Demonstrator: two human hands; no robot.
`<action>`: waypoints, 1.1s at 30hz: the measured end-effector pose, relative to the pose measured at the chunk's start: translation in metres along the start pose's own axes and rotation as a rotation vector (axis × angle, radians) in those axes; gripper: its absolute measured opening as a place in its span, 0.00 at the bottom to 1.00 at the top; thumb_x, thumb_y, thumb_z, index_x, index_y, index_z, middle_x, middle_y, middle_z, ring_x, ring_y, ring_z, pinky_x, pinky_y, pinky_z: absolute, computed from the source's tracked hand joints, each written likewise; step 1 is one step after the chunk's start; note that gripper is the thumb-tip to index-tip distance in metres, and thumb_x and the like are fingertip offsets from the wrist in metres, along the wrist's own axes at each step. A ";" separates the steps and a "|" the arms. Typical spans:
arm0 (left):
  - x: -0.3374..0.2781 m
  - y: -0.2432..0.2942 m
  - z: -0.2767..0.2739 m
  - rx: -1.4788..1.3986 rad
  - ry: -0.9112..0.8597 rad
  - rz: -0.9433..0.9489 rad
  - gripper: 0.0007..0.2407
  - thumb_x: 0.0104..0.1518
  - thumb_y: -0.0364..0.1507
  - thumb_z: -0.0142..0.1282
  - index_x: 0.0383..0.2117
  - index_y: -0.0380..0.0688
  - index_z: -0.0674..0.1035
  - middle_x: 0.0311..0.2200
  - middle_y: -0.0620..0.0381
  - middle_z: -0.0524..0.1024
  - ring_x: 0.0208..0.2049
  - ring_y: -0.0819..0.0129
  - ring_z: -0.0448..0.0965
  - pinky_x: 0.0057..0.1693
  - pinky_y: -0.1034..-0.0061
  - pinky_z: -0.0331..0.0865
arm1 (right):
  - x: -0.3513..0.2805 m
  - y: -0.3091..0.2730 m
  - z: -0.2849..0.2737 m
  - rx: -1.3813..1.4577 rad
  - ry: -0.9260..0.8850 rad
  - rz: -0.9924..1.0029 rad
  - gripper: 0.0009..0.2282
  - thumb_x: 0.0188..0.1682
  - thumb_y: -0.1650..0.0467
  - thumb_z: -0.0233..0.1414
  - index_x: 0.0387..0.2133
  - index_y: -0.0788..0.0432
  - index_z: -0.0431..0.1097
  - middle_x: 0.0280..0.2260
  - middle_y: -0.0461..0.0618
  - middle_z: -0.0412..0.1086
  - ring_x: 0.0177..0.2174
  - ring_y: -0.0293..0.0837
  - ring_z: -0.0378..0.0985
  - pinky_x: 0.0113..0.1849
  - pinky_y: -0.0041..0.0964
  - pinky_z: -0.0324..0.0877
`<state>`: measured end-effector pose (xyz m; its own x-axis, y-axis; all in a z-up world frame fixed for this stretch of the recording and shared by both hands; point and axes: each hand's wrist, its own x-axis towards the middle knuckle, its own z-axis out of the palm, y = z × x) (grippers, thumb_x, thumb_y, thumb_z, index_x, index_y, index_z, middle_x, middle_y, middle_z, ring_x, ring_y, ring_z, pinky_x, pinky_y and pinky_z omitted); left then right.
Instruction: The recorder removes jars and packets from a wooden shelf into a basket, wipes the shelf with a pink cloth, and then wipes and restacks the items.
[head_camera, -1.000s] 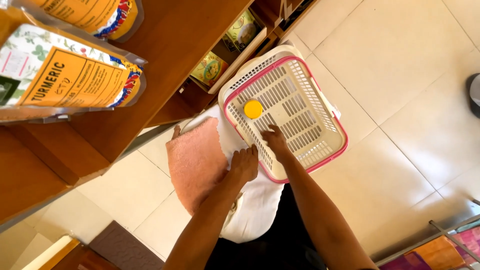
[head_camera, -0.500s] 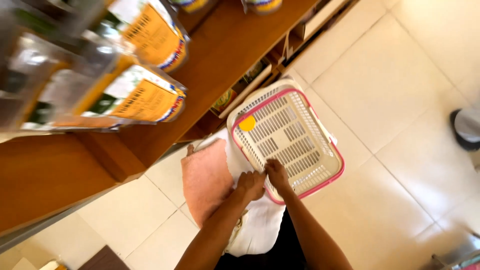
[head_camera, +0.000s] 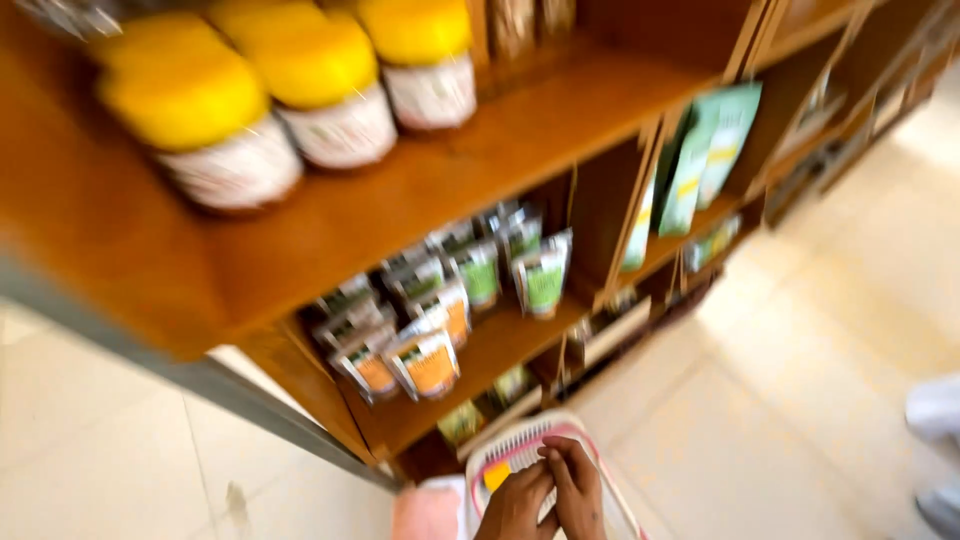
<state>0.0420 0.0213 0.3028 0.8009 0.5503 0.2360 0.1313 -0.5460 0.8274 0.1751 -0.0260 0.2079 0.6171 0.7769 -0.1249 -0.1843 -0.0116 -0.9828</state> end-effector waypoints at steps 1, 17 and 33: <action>0.013 0.010 -0.015 0.022 0.031 0.035 0.20 0.50 0.26 0.63 0.51 0.35 0.76 0.49 0.42 0.77 0.50 0.46 0.78 0.55 0.61 0.73 | 0.012 -0.033 0.009 0.004 -0.020 -0.048 0.10 0.52 0.74 0.50 0.44 0.66 0.74 0.37 0.57 0.79 0.41 0.45 0.79 0.44 0.36 0.73; 0.064 0.231 -0.238 0.795 0.740 0.551 0.26 0.53 0.35 0.61 0.55 0.28 0.72 0.57 0.29 0.67 0.64 0.32 0.63 0.61 0.45 0.58 | -0.053 -0.487 0.155 -0.692 -0.199 -1.487 0.09 0.47 0.74 0.56 0.41 0.60 0.74 0.44 0.55 0.73 0.47 0.57 0.72 0.49 0.49 0.69; 0.069 0.243 -0.242 0.878 0.718 0.313 0.18 0.55 0.35 0.57 0.49 0.38 0.77 0.59 0.39 0.65 0.61 0.41 0.60 0.53 0.51 0.59 | 0.019 -0.526 0.253 -1.147 -0.353 -1.392 0.30 0.45 0.56 0.57 0.57 0.60 0.65 0.53 0.61 0.69 0.59 0.67 0.58 0.57 0.59 0.55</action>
<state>-0.0121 0.0789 0.6437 0.3932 0.3916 0.8319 0.5694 -0.8141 0.1141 0.0900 0.1542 0.7566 -0.3511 0.6768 0.6470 0.9043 0.4244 0.0469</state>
